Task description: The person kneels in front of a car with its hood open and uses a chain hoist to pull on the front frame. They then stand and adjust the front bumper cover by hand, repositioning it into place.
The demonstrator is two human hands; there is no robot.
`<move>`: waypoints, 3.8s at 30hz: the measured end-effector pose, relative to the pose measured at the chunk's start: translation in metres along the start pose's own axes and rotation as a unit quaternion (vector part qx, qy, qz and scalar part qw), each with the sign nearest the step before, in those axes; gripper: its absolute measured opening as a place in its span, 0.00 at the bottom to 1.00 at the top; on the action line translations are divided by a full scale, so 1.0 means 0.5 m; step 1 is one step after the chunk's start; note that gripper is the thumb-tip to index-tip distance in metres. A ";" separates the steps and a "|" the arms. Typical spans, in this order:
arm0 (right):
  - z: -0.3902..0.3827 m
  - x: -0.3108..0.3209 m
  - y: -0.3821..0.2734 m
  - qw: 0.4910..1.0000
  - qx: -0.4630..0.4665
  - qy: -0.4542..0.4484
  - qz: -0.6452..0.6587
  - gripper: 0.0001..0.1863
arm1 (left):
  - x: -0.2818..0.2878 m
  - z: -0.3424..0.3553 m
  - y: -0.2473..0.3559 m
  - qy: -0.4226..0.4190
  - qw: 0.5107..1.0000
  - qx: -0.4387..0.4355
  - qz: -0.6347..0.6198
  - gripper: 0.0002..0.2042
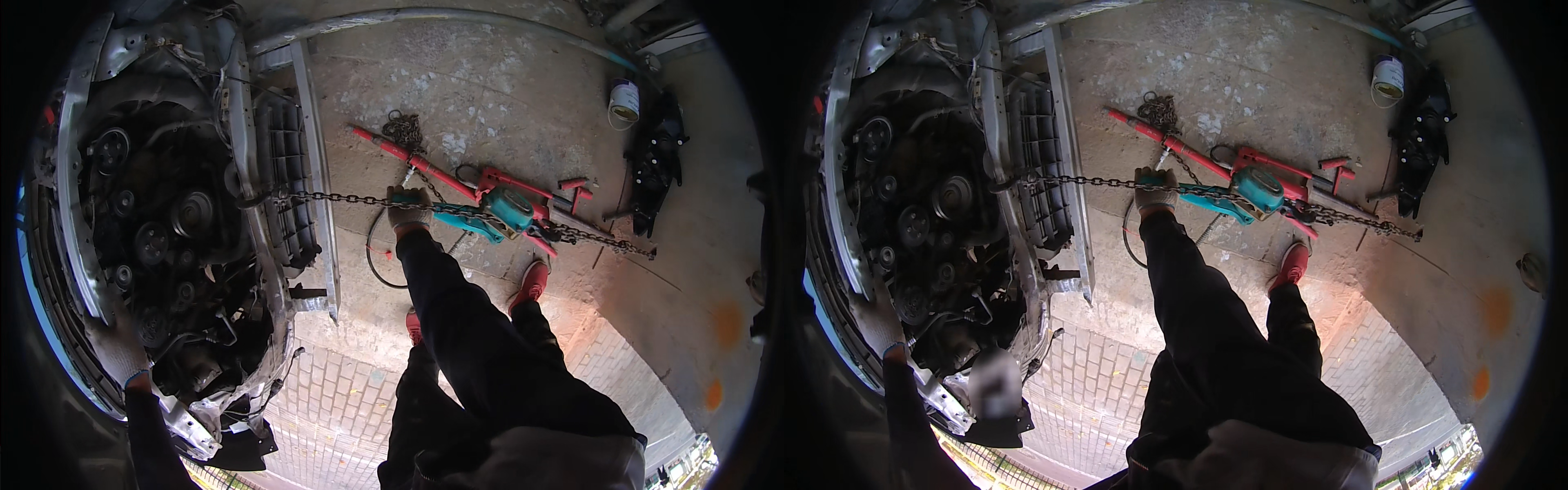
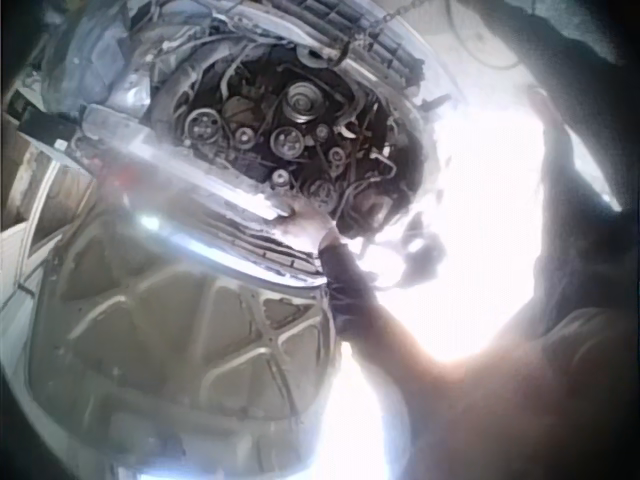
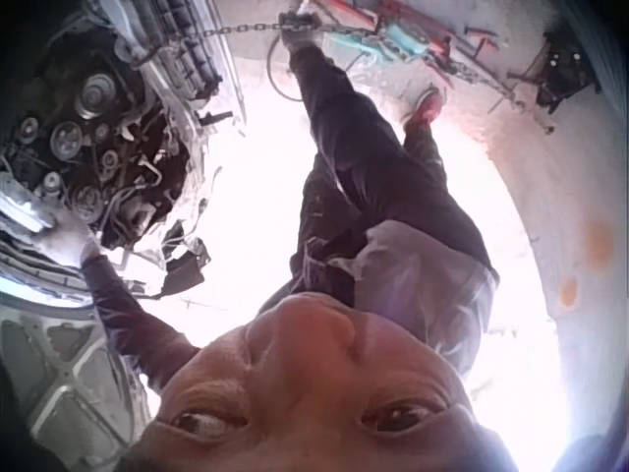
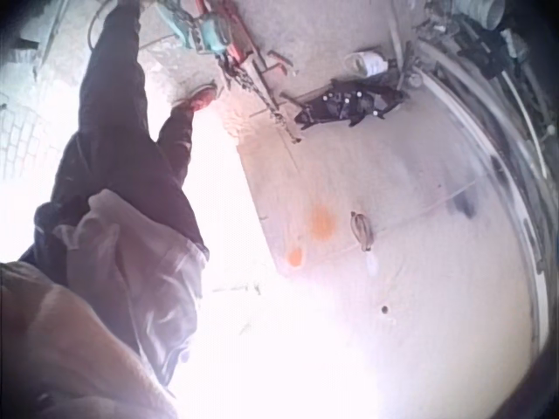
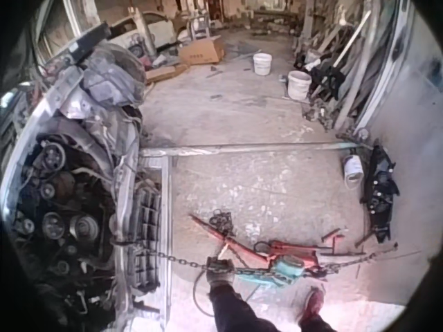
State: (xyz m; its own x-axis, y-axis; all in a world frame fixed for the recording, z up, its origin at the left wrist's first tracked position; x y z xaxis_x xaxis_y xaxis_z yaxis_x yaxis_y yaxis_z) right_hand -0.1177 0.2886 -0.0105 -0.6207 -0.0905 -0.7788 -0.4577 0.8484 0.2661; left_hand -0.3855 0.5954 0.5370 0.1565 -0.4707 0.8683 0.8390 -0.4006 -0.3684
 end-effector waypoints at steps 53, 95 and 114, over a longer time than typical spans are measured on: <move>-0.211 -0.082 -0.008 0.958 -0.140 0.250 -0.035 0.25 | 0.059 -0.008 0.044 -0.075 0.995 0.050 -0.035 0.45; -0.129 -0.053 0.010 0.962 -0.019 0.268 -0.040 0.21 | 0.046 -0.007 0.046 -0.025 0.999 0.031 -0.025 0.39; -0.596 -0.209 -0.253 0.930 -0.332 0.155 0.006 0.28 | 0.066 -0.016 0.055 -0.046 0.998 0.036 -0.009 0.45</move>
State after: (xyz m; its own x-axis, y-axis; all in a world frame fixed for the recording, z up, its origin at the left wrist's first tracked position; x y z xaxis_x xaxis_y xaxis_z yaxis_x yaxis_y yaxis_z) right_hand -0.1845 0.0353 0.2064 -0.7357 -0.3163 -0.5990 -0.6773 0.3506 0.6468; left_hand -0.3612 0.5624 0.5530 0.1844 -0.3889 0.9027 0.8773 -0.3490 -0.3295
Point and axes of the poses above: each hand's wrist, its own z-axis towards the middle knuckle, its own x-axis out of the back of the hand, y = z × x, the point moved 1 cm from there along z, towards the middle knuckle, and after that the axes turned 7 degrees about -x, right-handed, at the moved point
